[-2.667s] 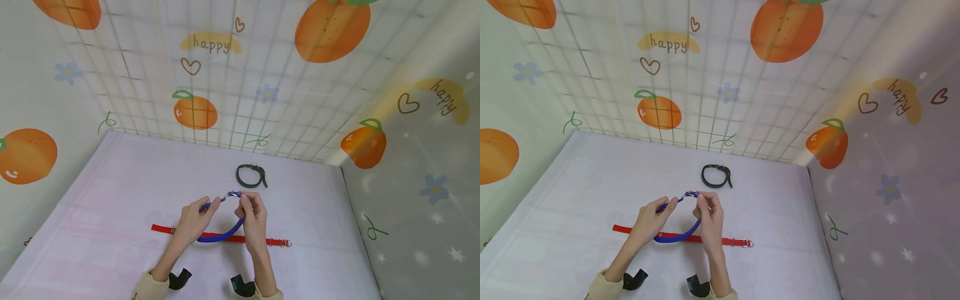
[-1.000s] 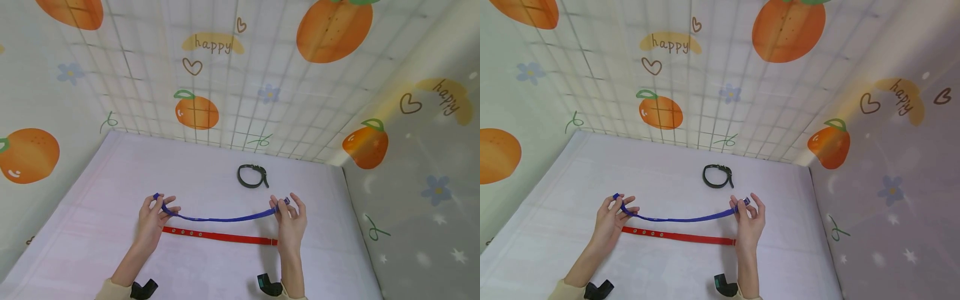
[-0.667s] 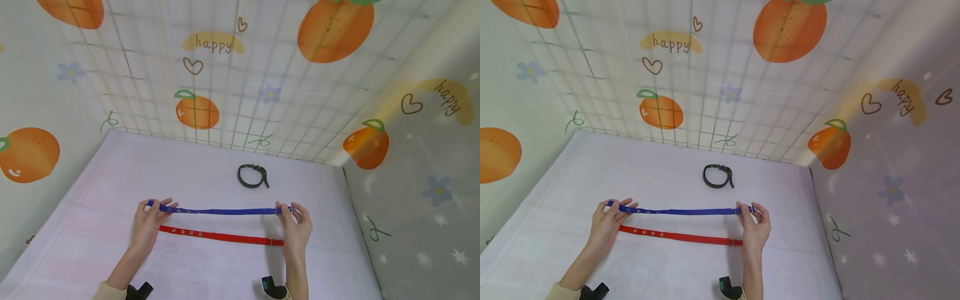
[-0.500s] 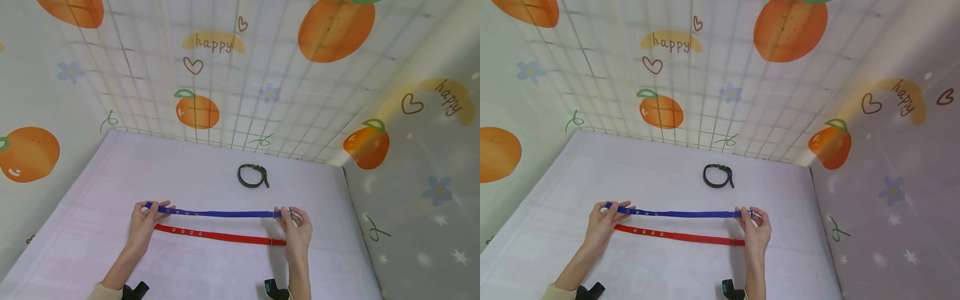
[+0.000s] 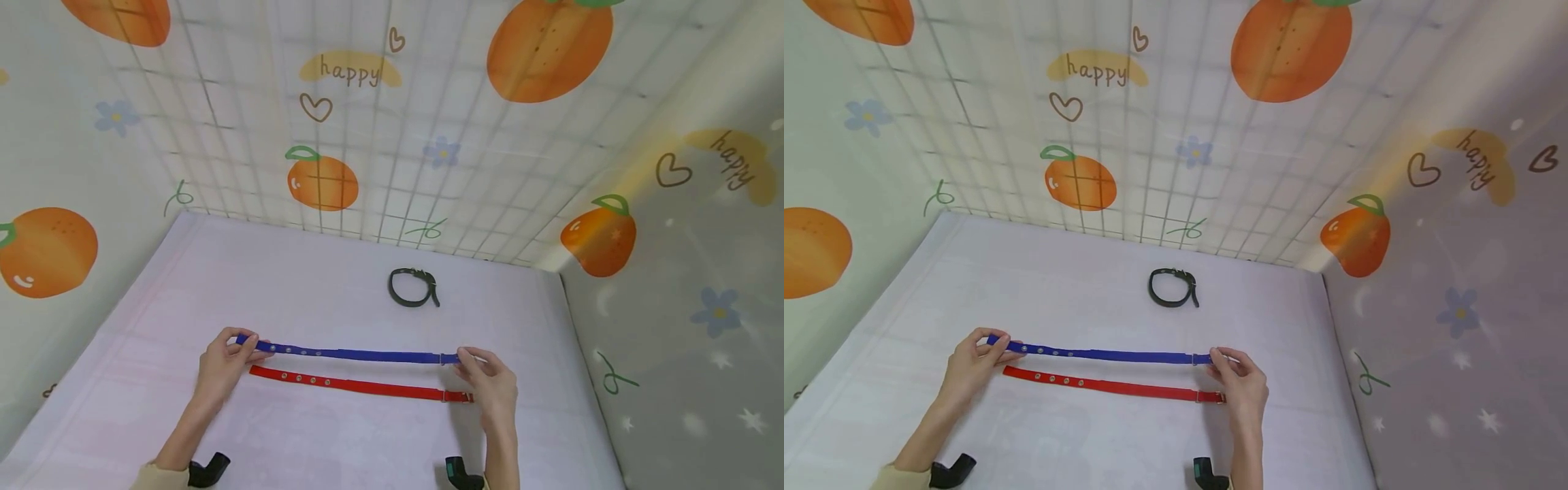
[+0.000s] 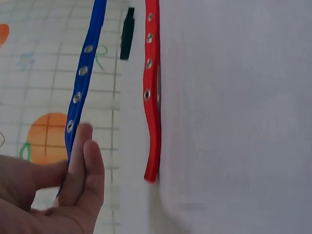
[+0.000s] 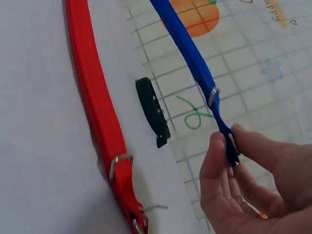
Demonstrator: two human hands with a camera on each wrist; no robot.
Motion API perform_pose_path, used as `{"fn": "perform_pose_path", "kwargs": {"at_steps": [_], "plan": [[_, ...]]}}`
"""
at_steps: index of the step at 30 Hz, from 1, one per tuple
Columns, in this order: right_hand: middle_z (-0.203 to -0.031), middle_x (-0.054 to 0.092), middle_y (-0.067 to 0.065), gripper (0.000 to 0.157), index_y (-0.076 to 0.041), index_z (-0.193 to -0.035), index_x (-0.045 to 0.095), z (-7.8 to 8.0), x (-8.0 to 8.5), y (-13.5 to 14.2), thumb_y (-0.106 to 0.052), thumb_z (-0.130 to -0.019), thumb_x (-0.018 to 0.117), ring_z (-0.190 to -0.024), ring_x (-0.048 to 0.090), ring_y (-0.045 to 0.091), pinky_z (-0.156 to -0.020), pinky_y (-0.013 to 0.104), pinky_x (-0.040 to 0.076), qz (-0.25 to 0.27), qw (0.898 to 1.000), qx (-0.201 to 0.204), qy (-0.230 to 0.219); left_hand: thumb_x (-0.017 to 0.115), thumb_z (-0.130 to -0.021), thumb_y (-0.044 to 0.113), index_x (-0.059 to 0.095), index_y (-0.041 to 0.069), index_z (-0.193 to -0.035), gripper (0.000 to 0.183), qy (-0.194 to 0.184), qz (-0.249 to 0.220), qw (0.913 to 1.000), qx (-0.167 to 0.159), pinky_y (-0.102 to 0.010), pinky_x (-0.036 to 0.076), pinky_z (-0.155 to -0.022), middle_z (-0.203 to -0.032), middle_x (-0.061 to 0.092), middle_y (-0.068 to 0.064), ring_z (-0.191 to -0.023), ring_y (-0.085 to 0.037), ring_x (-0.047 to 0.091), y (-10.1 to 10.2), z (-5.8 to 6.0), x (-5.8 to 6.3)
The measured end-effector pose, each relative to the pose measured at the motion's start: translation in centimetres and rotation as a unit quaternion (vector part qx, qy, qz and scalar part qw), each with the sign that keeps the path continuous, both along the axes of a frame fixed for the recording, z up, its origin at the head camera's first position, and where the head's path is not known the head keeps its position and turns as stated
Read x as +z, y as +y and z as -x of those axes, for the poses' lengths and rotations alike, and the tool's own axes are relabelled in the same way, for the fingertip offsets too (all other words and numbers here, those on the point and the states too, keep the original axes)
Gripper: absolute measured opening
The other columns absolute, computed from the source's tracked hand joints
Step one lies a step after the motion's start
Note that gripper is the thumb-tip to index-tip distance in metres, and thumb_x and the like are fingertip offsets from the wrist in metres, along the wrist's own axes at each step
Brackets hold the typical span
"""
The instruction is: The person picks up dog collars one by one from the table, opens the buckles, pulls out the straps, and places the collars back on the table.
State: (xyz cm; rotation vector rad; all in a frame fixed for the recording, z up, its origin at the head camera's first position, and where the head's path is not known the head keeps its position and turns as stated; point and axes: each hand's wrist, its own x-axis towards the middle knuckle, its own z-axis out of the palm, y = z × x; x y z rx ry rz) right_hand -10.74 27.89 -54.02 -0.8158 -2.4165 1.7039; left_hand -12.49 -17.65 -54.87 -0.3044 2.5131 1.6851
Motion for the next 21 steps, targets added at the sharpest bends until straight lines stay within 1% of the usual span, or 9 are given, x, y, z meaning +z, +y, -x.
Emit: {"fn": "perform_pose_path", "kwargs": {"at_steps": [2,3,4,6,8,11,14,17,21], "plan": [[-0.106,0.084,0.005,0.055,-0.013,-0.126,0.074,-0.1,-0.1,0.3,-0.058,-0.094,0.078,-0.091,0.081,0.014,-0.081,0.019,0.055,-0.022,1.0,0.002,-0.015,0.065,-0.109,0.035,0.062,0.007,-0.131,0.036,0.001,0.04,0.9991,-0.01,-0.025,0.038,-0.065,-0.105,0.084,-0.015,-0.106,-0.033,0.081,-0.6,0.1,-0.1],[-0.105,0.083,0.005,0.057,-0.013,-0.124,0.074,-0.1,-0.1,0.4,-0.06,-0.093,0.078,-0.091,0.081,0.015,-0.08,0.022,0.054,-0.038,0.999,0.004,-0.024,0.067,-0.108,0.036,0.064,0.007,-0.13,0.037,0.001,0.05,0.9986,-0.017,-0.029,0.035,-0.064,-0.101,0.084,-0.014,-0.107,-0.034,0.08,-0.8,0.1,-0.1],[-0.105,0.083,0.007,0.057,-0.013,-0.123,0.074,-0.2,-0.2,0.5,-0.061,-0.093,0.078,-0.09,0.08,0.016,-0.078,0.024,0.053,-0.056,0.998,0.005,-0.034,0.069,-0.107,0.037,0.066,0.007,-0.129,0.038,0.001,0.057,0.9981,-0.024,-0.03,0.034,-0.062,-0.099,0.085,-0.013,-0.106,-0.034,0.08,-1.0,0.2,-0.2],[-0.107,0.082,0.012,0.059,-0.011,-0.123,0.074,-0.3,-0.3,0.6,-0.062,-0.094,0.077,-0.089,0.077,0.019,-0.075,0.027,0.052,-0.084,0.995,0.01,-0.052,0.071,-0.105,0.038,0.068,0.006,-0.128,0.039,0.0,0.061,0.9973,-0.042,-0.028,0.039,-0.065,-0.096,0.085,-0.01,-0.107,-0.03,0.082,-1.4,0.4,-0.3],[-0.11,0.081,0.016,0.059,-0.01,-0.123,0.075,-0.3,-0.4,0.8,-0.061,-0.093,0.078,-0.089,0.073,0.022,-0.072,0.027,0.052,-0.107,0.992,0.015,-0.068,0.072,-0.105,0.035,0.069,0.005,-0.127,0.037,0.001,0.067,0.996,-0.059,-0.025,0.044,-0.068,-0.095,0.085,-0.01,-0.099,-0.027,0.083,-1.7,0.6,-0.4],[-0.111,0.079,0.02,0.057,-0.009,-0.12,0.077,-0.3,-0.6,0.9,-0.059,-0.092,0.08,-0.089,0.065,0.026,-0.068,0.028,0.048,-0.138,0.986,0.019,-0.089,0.068,-0.108,0.028,0.07,0.002,-0.129,0.033,0.004,0.086,0.9925,-0.087,-0.025,0.049,-0.075,-0.099,0.085,-0.012,-0.094,-0.024,0.083,-1.9,0.8,-0.4],[-0.106,0.078,0.018,0.055,-0.008,-0.117,0.079,-0.3,-0.7,1.1,-0.056,-0.091,0.082,-0.087,0.06,0.026,-0.065,0.03,0.045,-0.163,0.981,0.024,-0.103,0.066,-0.109,0.023,0.072,0.001,-0.129,0.03,0.005,0.112,0.9886,-0.1,-0.028,0.046,-0.074,-0.108,0.084,-0.017,-0.097,-0.027,0.079,-2.0,1.0,-0.5],[-0.095,0.078,0.015,0.053,-0.006,-0.113,0.079,-0.3,-1.0,1.3,-0.054,-0.09,0.083,-0.08,0.058,0.024,-0.062,0.031,0.042,-0.188,0.975,0.039,-0.107,0.069,-0.107,0.023,0.076,0.002,-0.125,0.029,0.013,0.142,0.9845,-0.102,-0.029,0.044,-0.07,-0.115,0.082,-0.021,-0.102,-0.032,0.077,-1.8,1.2,-0.7],[-0.082,0.075,0.009,0.053,-0.004,-0.108,0.081,-0.3,-1.4,1.6,-0.053,-0.089,0.085,-0.072,0.055,0.021,-0.06,0.032,0.037,-0.219,0.967,0.063,-0.112,0.072,-0.104,0.022,0.079,0.003,-0.12,0.026,0.009,0.164,0.9818,-0.096,-0.028,0.042,-0.065,-0.114,0.082,-0.021,-0.091,-0.029,0.073,-1.7,1.4,-1.1]]}}
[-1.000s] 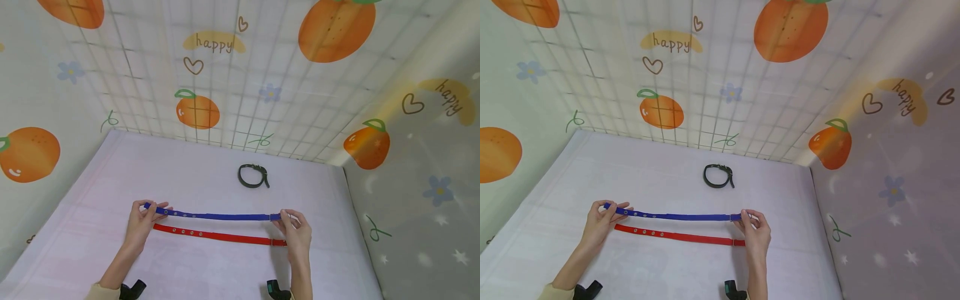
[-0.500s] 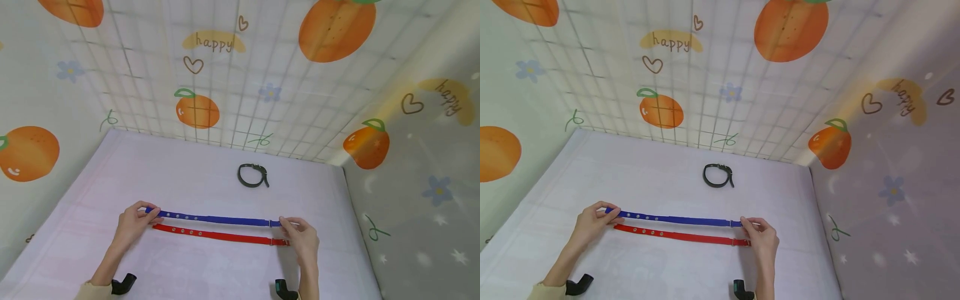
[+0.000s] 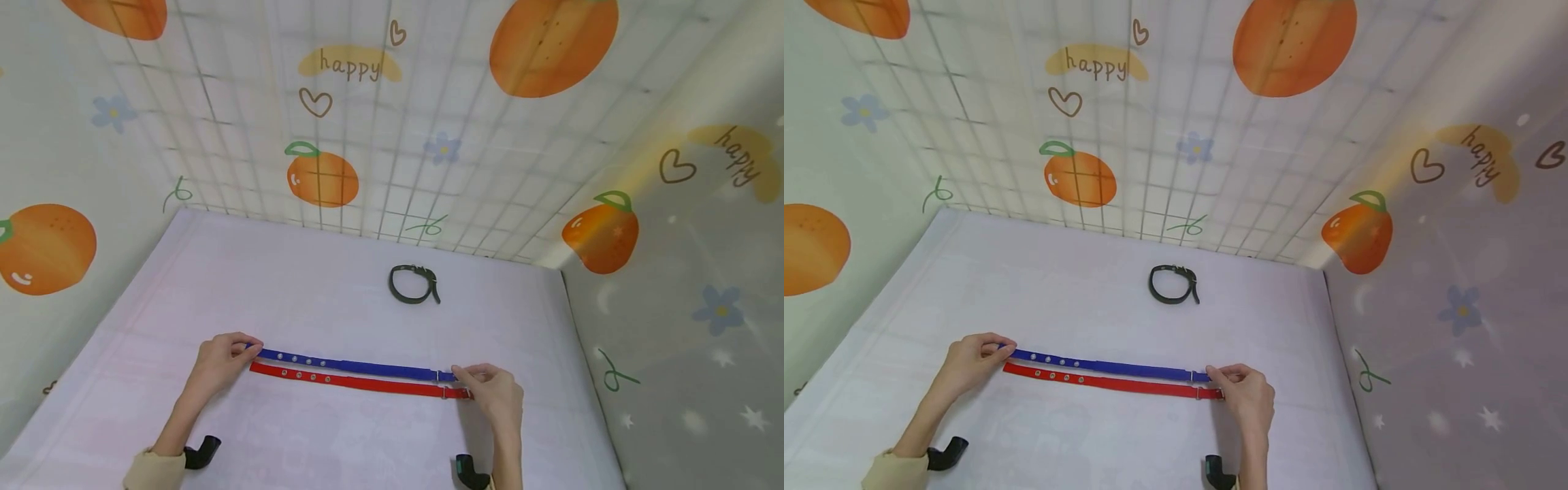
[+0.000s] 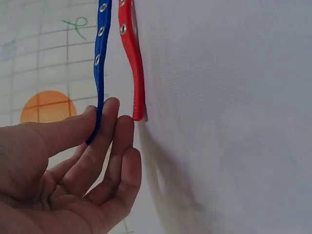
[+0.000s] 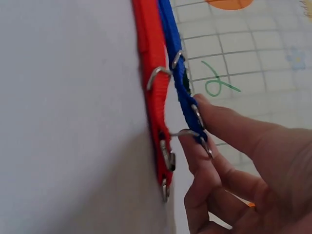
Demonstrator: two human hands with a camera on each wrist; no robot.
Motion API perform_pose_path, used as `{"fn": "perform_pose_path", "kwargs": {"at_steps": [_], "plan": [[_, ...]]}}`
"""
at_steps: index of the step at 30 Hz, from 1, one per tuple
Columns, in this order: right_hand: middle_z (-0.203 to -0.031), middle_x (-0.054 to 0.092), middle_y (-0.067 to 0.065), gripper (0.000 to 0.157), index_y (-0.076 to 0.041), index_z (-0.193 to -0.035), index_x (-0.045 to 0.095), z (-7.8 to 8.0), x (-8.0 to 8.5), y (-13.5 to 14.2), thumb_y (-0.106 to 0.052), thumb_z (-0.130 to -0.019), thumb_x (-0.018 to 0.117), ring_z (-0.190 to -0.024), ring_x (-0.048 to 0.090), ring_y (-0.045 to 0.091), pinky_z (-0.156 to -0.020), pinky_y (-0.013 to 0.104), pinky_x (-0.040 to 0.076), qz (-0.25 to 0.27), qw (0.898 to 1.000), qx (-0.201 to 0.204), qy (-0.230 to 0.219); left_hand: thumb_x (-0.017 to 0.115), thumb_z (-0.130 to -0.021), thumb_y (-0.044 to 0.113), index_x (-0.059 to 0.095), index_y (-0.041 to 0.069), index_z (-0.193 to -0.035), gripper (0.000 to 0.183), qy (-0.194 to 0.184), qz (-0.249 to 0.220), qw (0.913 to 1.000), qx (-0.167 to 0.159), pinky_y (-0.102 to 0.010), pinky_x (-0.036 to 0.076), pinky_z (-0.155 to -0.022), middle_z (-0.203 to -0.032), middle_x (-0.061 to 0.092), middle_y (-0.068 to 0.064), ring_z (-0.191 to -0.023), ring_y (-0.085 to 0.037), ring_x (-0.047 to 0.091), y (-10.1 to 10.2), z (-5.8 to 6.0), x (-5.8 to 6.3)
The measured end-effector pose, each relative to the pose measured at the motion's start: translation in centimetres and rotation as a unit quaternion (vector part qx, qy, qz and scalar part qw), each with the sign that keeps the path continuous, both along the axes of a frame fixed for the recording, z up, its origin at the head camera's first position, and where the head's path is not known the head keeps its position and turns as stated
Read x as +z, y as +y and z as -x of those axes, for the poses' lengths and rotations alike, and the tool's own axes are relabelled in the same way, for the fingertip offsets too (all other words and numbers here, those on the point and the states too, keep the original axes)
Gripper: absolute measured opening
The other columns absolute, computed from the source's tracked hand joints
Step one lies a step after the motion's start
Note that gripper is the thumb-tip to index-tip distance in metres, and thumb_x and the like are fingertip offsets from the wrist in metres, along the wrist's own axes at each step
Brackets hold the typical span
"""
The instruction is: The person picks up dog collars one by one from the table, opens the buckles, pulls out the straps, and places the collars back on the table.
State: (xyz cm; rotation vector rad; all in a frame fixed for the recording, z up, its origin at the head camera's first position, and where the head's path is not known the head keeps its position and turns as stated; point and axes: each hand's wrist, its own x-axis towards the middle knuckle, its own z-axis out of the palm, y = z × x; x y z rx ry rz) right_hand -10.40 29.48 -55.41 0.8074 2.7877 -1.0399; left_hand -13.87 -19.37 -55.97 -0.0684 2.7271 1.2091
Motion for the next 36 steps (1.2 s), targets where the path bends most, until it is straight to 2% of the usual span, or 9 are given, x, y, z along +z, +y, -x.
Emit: {"fn": "perform_pose_path", "kwargs": {"at_steps": [3,6,17,25,31,36], "plan": [[-0.079,0.075,0.007,0.052,-0.004,-0.106,0.081,0.0,-0.4,0.1,-0.052,-0.088,0.085,-0.072,0.055,0.021,-0.06,0.032,0.036,-0.013,1.0,0.008,-0.005,0.073,-0.103,0.022,0.08,0.003,-0.118,0.025,-0.006,0.003,1.0,0.004,-0.027,0.038,-0.059,-0.109,0.083,-0.019,-0.076,-0.021,0.058,0.0,0.1,-0.3],[-0.08,0.077,0.007,0.051,-0.004,-0.106,0.081,0.0,-0.6,0.1,-0.051,-0.089,0.086,-0.073,0.056,0.021,-0.061,0.032,0.036,-0.022,1.0,0.008,-0.005,0.074,-0.102,0.022,0.082,0.004,-0.115,0.024,-0.003,0.007,1.0,0.004,-0.026,0.037,-0.056,-0.104,0.083,-0.017,-0.069,-0.018,0.052,0.0,0.2,-0.5],[-0.081,0.079,0.008,0.046,-0.004,-0.105,0.082,0.0,-1.0,0.2,-0.047,-0.09,0.086,-0.076,0.058,0.023,-0.064,0.033,0.038,-0.051,0.999,0.006,-0.01,0.078,-0.099,0.023,0.083,0.008,-0.109,0.018,0.019,0.032,0.9992,0.017,-0.026,0.039,-0.058,-0.086,0.081,-0.008,-0.069,-0.018,0.054,0.5,0.3,-1.1],[-0.079,0.077,0.006,0.045,-0.005,-0.105,0.081,-0.1,-0.9,0.2,-0.047,-0.09,0.086,-0.076,0.057,0.023,-0.064,0.033,0.037,-0.049,0.998,0.014,-0.026,0.079,-0.099,0.024,0.083,0.008,-0.107,0.018,0.003,0.061,0.998,0.018,-0.029,0.046,-0.064,-0.095,0.082,-0.01,-0.078,-0.02,0.061,1.0,0.1,-1.2],[-0.076,0.072,0.006,0.041,-0.005,-0.104,0.081,-0.1,-0.9,0.3,-0.044,-0.092,0.086,-0.075,0.055,0.023,-0.063,0.033,0.038,-0.053,0.998,0.02,-0.03,0.079,-0.099,0.024,0.082,0.009,-0.106,0.017,-0.001,0.083,0.9965,0.015,-0.03,0.042,-0.065,-0.087,0.074,-0.005,-0.077,-0.02,0.056,1.1,0.1,-1.2],[-0.084,0.073,0.009,0.042,-0.005,-0.104,0.078,0.0,-0.8,0.5,-0.045,-0.092,0.086,-0.079,0.057,0.024,-0.066,0.033,0.039,-0.052,0.998,0.028,-0.036,0.08,-0.098,0.024,0.079,0.009,-0.104,0.016,0.011,0.102,0.9947,0.004,-0.03,0.043,-0.07,-0.089,0.068,-0.006,-0.082,-0.02,0.056,1.2,0.0,-1.2]]}}
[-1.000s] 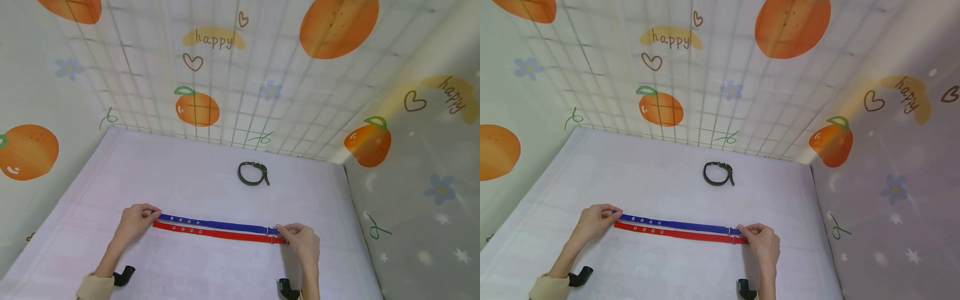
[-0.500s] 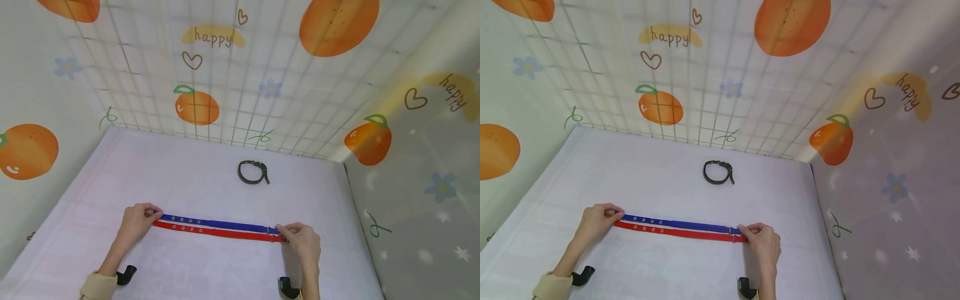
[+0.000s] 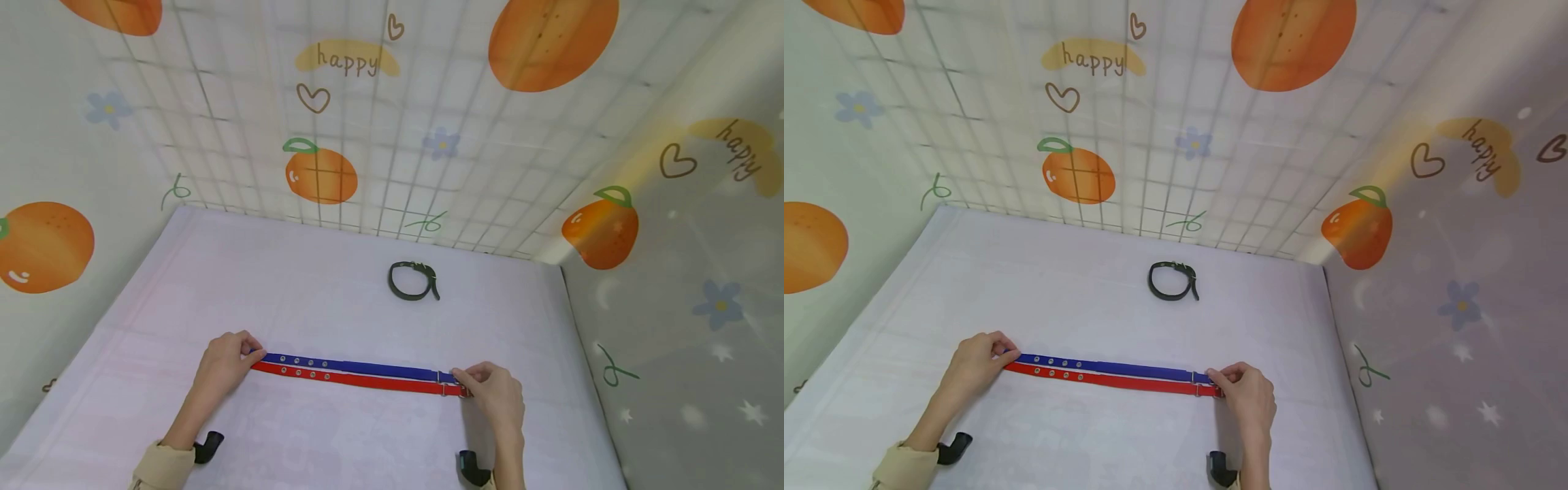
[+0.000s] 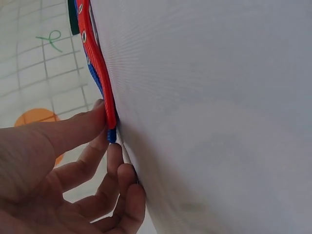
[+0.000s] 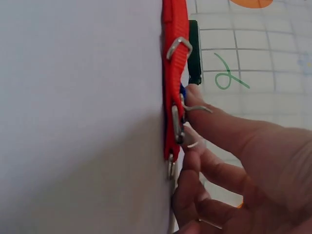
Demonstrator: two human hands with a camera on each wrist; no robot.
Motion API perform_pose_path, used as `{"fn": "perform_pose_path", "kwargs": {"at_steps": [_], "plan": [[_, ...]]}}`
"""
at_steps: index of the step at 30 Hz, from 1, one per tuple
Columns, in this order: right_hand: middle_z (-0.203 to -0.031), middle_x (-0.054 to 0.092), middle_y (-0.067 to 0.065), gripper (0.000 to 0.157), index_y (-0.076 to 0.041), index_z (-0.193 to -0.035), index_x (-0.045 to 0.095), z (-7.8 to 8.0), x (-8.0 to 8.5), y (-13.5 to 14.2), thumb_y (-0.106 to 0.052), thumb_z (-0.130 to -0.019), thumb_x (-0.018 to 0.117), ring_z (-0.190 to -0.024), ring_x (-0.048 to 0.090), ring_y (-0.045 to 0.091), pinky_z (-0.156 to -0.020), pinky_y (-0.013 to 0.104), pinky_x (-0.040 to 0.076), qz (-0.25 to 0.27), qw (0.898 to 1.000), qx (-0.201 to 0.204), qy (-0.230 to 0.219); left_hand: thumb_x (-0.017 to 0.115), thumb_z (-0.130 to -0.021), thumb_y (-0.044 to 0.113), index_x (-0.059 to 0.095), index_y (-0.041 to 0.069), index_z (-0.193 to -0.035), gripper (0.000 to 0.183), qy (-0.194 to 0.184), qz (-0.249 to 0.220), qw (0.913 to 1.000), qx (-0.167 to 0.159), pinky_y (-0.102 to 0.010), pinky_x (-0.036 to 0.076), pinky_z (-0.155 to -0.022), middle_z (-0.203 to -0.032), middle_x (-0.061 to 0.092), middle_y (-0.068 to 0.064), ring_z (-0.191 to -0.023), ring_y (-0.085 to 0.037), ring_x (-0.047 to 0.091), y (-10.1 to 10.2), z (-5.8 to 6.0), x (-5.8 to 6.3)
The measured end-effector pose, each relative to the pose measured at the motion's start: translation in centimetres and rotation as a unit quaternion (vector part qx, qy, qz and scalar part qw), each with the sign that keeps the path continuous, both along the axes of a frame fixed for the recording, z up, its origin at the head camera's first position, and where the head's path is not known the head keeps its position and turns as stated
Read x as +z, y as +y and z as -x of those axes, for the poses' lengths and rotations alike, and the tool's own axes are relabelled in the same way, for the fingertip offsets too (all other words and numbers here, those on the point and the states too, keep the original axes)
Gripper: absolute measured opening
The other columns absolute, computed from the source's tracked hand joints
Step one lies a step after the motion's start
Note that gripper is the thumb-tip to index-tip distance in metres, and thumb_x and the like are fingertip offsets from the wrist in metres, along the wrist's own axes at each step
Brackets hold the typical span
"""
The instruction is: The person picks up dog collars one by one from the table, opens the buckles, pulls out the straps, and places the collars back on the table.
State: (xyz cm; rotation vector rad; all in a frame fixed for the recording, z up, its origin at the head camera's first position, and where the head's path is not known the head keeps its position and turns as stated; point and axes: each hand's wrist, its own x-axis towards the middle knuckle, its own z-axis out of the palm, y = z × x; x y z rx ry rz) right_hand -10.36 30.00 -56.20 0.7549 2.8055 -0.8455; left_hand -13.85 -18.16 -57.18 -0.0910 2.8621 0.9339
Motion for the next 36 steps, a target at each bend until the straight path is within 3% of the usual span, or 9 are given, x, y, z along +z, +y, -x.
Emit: {"fn": "perform_pose_path", "kwargs": {"at_steps": [7,12,16,23,28,36], "plan": [[-0.1,0.075,0.019,0.049,-0.004,-0.109,0.073,0.3,0.0,0.5,-0.047,-0.091,0.085,-0.085,0.063,0.027,-0.066,0.03,0.045,-0.004,1.0,0.021,-0.016,0.08,-0.098,0.022,0.072,0.008,-0.111,0.022,0.014,0.017,0.9997,-0.013,-0.043,0.054,-0.082,-0.105,0.071,-0.015,-0.095,-0.028,0.063,0.3,0.0,0.1],[-0.107,0.076,0.023,0.053,-0.002,-0.114,0.071,0.5,0.5,0.5,-0.047,-0.09,0.086,-0.088,0.066,0.029,-0.068,0.033,0.053,-0.004,1.0,0.023,-0.019,0.079,-0.096,0.014,0.067,0.006,-0.124,0.031,0.047,0.036,0.9979,-0.024,-0.055,0.049,-0.091,-0.125,0.068,-0.026,-0.109,-0.044,0.061,1.8,0.5,0.5],[-0.115,0.075,0.025,0.053,-0.003,-0.119,0.07,0.7,1.1,0.0,-0.044,-0.089,0.087,-0.092,0.069,0.032,-0.07,0.036,0.058,-0.005,1.0,0.025,-0.011,0.076,-0.098,0.013,0.064,0.008,-0.132,0.036,0.066,0.028,0.9971,-0.026,-0.057,0.044,-0.094,-0.141,0.061,-0.031,-0.121,-0.05,0.056,4.1,1.3,1.3],[-0.125,0.074,0.027,0.049,-0.004,-0.128,0.068,1.7,2.5,-0.9,-0.041,-0.098,0.079,-0.099,0.073,0.037,-0.074,0.04,0.061,0.018,0.998,0.023,0.047,0.073,-0.104,0.025,0.06,0.008,-0.14,0.042,0.105,-0.031,0.9932,-0.04,-0.054,0.051,-0.097,-0.142,0.062,-0.026,-0.118,-0.043,0.061,9.7,3.4,2.9],[-0.126,0.074,0.027,0.051,-0.002,-0.133,0.065,3.1,3.2,-1.5,-0.042,-0.102,0.073,-0.11,0.072,0.041,-0.089,0.053,0.06,0.025,0.996,0.023,0.087,0.071,-0.105,0.021,0.055,0.006,-0.145,0.046,0.137,-0.111,0.983,-0.051,-0.055,0.056,-0.105,-0.142,0.063,-0.024,-0.126,-0.041,0.063,13.2,5.2,2.7],[-0.129,0.073,0.026,0.053,-0.001,-0.141,0.059,6.8,2.7,-2.3,-0.038,-0.105,0.068,-0.116,0.072,0.042,-0.095,0.055,0.059,0.045,0.99,0.015,0.129,0.068,-0.106,0.02,0.052,0.005,-0.15,0.049,0.109,-0.203,0.9717,-0.05,-0.057,0.058,-0.106,-0.149,0.06,-0.024,-0.131,-0.044,0.066,17.7,8.1,1.9]]}}
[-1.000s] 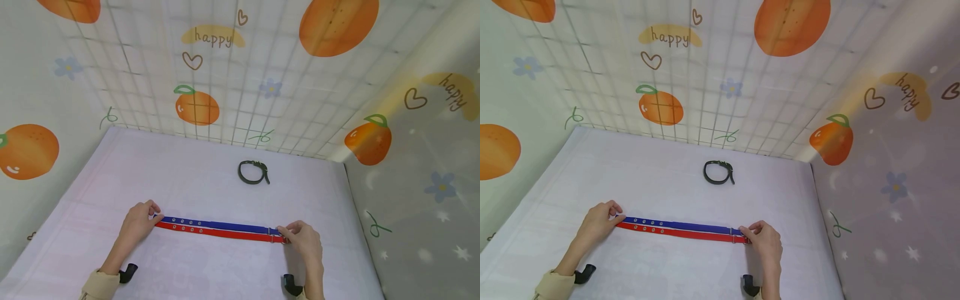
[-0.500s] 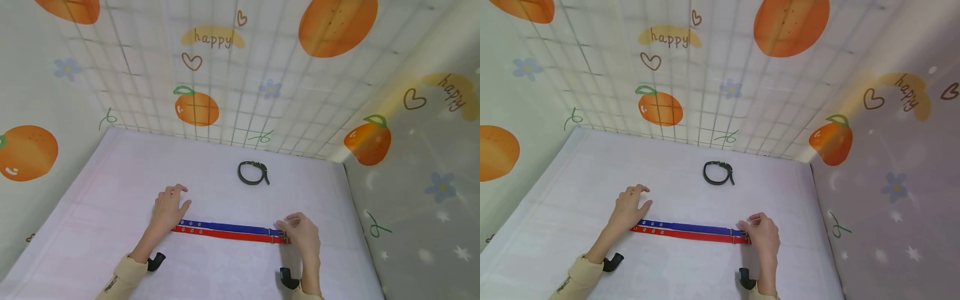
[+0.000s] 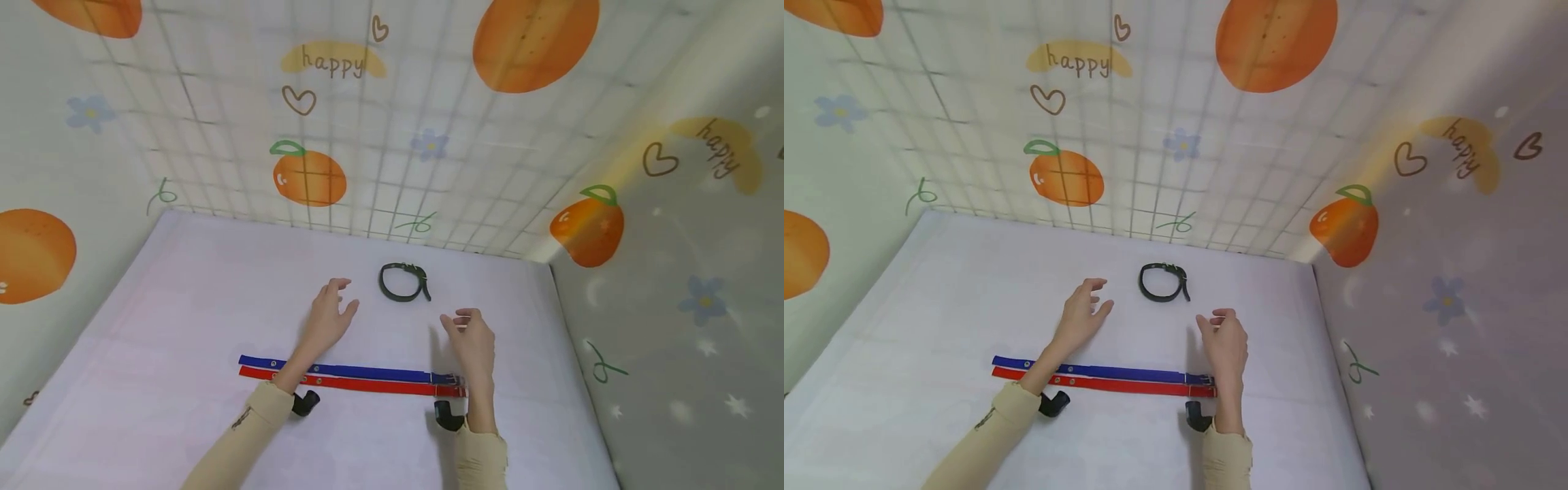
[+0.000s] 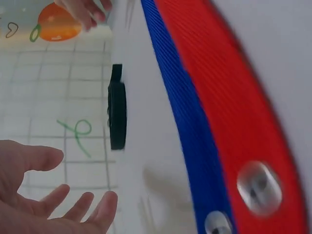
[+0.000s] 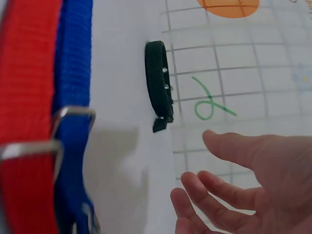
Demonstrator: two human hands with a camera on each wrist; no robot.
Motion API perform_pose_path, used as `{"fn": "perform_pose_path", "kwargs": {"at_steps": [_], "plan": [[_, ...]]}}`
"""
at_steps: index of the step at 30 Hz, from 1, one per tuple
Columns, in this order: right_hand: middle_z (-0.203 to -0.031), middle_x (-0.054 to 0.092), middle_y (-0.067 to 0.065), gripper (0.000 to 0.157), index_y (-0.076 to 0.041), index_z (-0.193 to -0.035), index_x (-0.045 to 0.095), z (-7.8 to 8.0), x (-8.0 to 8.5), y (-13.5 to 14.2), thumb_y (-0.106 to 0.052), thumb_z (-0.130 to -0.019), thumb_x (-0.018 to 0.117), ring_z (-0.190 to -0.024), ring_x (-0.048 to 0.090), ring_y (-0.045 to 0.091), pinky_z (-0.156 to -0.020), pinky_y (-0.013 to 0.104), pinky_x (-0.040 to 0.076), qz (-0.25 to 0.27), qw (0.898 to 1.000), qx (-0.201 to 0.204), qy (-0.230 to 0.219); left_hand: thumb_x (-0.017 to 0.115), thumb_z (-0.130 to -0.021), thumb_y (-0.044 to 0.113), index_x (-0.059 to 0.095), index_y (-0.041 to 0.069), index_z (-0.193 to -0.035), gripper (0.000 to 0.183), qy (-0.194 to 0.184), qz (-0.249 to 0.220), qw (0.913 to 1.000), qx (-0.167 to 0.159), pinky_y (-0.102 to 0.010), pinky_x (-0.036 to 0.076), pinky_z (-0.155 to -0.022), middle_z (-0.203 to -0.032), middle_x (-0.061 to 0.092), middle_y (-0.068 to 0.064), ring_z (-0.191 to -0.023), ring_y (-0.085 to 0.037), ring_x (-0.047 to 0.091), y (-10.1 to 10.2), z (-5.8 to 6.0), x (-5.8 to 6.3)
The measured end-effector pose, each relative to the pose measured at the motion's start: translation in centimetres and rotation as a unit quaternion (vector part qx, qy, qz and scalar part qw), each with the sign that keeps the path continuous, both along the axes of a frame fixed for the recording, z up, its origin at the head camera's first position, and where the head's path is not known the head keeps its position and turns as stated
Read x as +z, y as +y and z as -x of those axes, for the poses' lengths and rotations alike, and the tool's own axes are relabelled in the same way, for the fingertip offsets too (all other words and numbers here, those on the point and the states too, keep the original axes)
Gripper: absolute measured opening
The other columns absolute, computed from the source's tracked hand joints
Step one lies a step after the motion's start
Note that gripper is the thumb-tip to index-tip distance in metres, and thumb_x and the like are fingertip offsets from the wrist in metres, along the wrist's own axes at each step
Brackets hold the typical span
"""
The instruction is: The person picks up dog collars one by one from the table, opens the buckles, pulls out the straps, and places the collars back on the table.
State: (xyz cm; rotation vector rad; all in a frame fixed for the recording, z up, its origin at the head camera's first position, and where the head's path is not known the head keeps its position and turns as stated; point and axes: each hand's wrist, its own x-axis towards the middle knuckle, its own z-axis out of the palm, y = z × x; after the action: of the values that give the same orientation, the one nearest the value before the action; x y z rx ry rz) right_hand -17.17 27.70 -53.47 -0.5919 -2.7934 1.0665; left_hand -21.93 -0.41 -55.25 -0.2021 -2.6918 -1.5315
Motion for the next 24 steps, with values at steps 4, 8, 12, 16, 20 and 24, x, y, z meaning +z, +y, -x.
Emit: {"fn": "perform_pose_path", "kwargs": {"at_steps": [4,8,12,16,20,24], "plan": [[-0.132,0.073,0.025,0.054,0.0,-0.142,0.058,2.1,-0.8,-0.5,-0.037,-0.104,0.068,-0.12,0.073,0.042,-0.097,0.056,0.058,0.021,1.0,0.001,0.011,0.067,-0.105,0.021,0.051,0.003,-0.153,0.053,-0.039,-0.033,0.9987,-0.002,-0.057,0.058,-0.105,-0.151,0.059,-0.027,-0.129,-0.046,0.068,1.7,1.3,0.0],[-0.134,0.071,0.028,0.057,0.002,-0.143,0.057,3.9,-1.5,-1.1,-0.036,-0.103,0.07,-0.124,0.069,0.045,-0.102,0.058,0.055,0.029,0.999,0.005,0.022,0.066,-0.105,0.023,0.045,0.0,-0.157,0.061,-0.094,-0.062,0.9937,-0.002,-0.057,0.055,-0.11,-0.156,0.054,-0.031,-0.133,-0.048,0.066,3.4,2.6,0.4],[-0.134,0.069,0.03,0.061,0.005,-0.145,0.055,5.1,-2.1,-1.7,-0.036,-0.102,0.072,-0.126,0.064,0.049,-0.105,0.06,0.051,0.037,0.999,0.003,0.028,0.064,-0.106,0.029,0.039,0.002,-0.162,0.068,-0.147,-0.075,0.9864,-0.001,-0.058,0.048,-0.119,-0.162,0.049,-0.029,-0.147,-0.047,0.053,5.0,3.6,0.7],[-0.138,0.066,0.031,0.065,0.004,-0.148,0.053,6.2,-2.4,-2.3,-0.037,-0.101,0.072,-0.131,0.06,0.05,-0.109,0.061,0.05,0.051,0.998,0.007,0.023,0.063,-0.107,0.033,0.035,0.004,-0.165,0.071,-0.179,-0.083,0.9803,0.005,-0.059,0.041,-0.125,-0.166,0.044,-0.029,-0.156,-0.046,0.042,6.2,4.5,1.0],[-0.143,0.062,0.033,0.068,0.005,-0.152,0.049,7.3,-2.4,-3.1,-0.037,-0.103,0.071,-0.135,0.057,0.05,-0.112,0.061,0.049,0.054,0.998,0.022,0.012,0.061,-0.108,0.034,0.032,0.005,-0.167,0.071,-0.203,-0.101,0.974,0.002,-0.058,0.041,-0.126,-0.169,0.041,-0.028,-0.155,-0.045,0.045,6.9,5.4,1.0],[-0.145,0.058,0.033,0.071,0.006,-0.153,0.048,8.1,-2.5,-3.9,-0.038,-0.102,0.072,-0.135,0.056,0.049,-0.112,0.061,0.049,0.042,0.999,0.023,-0.008,0.06,-0.109,0.033,0.029,0.005,-0.168,0.072,-0.232,-0.136,0.963,-0.016,-0.055,0.049,-0.119,-0.168,0.043,-0.028,-0.142,-0.045,0.059,7.2,5.9,1.0]]}}
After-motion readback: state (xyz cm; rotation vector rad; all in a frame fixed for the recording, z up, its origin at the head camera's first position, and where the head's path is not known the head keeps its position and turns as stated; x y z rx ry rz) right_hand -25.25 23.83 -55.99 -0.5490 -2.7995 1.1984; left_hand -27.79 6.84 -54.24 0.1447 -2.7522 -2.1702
